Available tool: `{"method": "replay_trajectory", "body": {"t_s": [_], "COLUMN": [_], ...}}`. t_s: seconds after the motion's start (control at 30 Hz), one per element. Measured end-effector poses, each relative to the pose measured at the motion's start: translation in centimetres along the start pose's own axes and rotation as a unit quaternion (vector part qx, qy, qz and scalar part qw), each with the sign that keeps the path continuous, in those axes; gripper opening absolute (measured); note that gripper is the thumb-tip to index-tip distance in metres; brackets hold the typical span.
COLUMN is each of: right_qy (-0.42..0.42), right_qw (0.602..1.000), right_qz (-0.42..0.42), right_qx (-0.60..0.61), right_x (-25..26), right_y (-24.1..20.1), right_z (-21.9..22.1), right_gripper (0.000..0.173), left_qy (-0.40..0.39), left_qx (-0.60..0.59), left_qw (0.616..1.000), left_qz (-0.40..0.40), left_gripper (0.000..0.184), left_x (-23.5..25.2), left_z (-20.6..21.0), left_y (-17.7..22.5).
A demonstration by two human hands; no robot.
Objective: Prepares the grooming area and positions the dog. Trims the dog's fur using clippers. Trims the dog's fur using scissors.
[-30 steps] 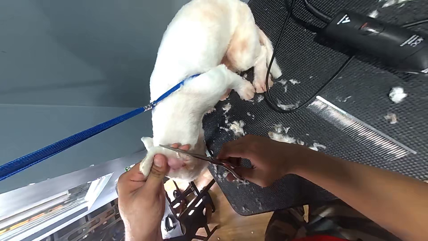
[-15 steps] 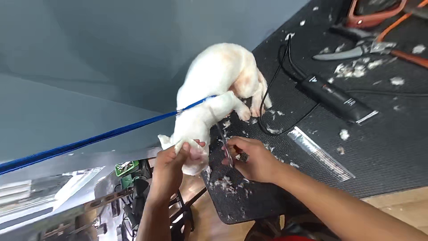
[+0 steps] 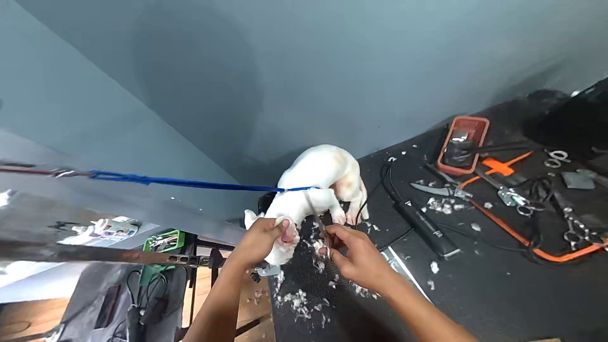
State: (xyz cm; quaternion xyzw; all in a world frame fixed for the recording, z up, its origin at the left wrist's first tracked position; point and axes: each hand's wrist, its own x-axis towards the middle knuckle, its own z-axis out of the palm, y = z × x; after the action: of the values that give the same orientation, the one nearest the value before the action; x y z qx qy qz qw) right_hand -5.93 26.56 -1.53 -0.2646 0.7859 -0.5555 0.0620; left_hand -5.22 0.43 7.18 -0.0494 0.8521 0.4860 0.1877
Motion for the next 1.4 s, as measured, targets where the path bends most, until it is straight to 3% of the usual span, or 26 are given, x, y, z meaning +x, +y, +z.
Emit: {"method": "replay_trajectory", "body": {"t_s": [0.1,0.33,0.5,0.73,0.87,1.0,1.1,1.23,1.4], "right_qy": [-0.029,-0.104,-0.079,-0.082,-0.073,-0.113,-0.153,-0.200,-0.218], "right_qw": [0.998,0.986,0.966,0.919,0.932,0.958,0.965,0.952,0.934], "right_qz": [-0.033,-0.016,-0.130,-0.221,-0.233,-0.166,-0.083,0.016,0.022], "right_qx": [-0.050,-0.131,-0.210,-0.317,-0.269,-0.205,-0.194,-0.233,-0.284], "right_x": [0.6,3.2,4.5,5.8,5.4,3.3,1.4,0.1,0.1], "right_y": [-1.3,-4.9,-6.6,-6.9,-6.3,-1.4,2.6,3.0,3.0], "right_z": [-1.4,-4.2,-2.1,0.3,-1.3,-2.8,-2.4,-1.0,0.0], "right_gripper": [0.035,0.032,0.027,0.032,0.025,0.026,0.032,0.036,0.033], "left_qy": [-0.024,-0.026,-0.007,-0.017,0.077,0.089,0.093,0.089,0.077], "left_qx": [0.013,0.100,0.150,0.306,0.140,0.097,0.069,0.035,0.043], "left_qw": [0.999,0.995,0.989,0.952,0.987,0.991,0.993,0.994,0.994], "left_qz": [0.020,-0.010,-0.009,-0.028,0.011,0.014,-0.030,-0.056,-0.065], "left_gripper": [0.036,0.040,0.026,0.032,0.029,0.050,0.048,0.046,0.045], "left_x": [0.1,0.1,-1.4,-2.2,-1.4,0.0,0.6,0.7,0.8], "left_z": [0.0,0.3,1.9,3.2,2.5,-0.1,-1.1,-1.6,-1.5], "left_y": [0.3,1.3,2.5,1.9,-0.1,-0.5,-0.3,-0.1,0.8]}}
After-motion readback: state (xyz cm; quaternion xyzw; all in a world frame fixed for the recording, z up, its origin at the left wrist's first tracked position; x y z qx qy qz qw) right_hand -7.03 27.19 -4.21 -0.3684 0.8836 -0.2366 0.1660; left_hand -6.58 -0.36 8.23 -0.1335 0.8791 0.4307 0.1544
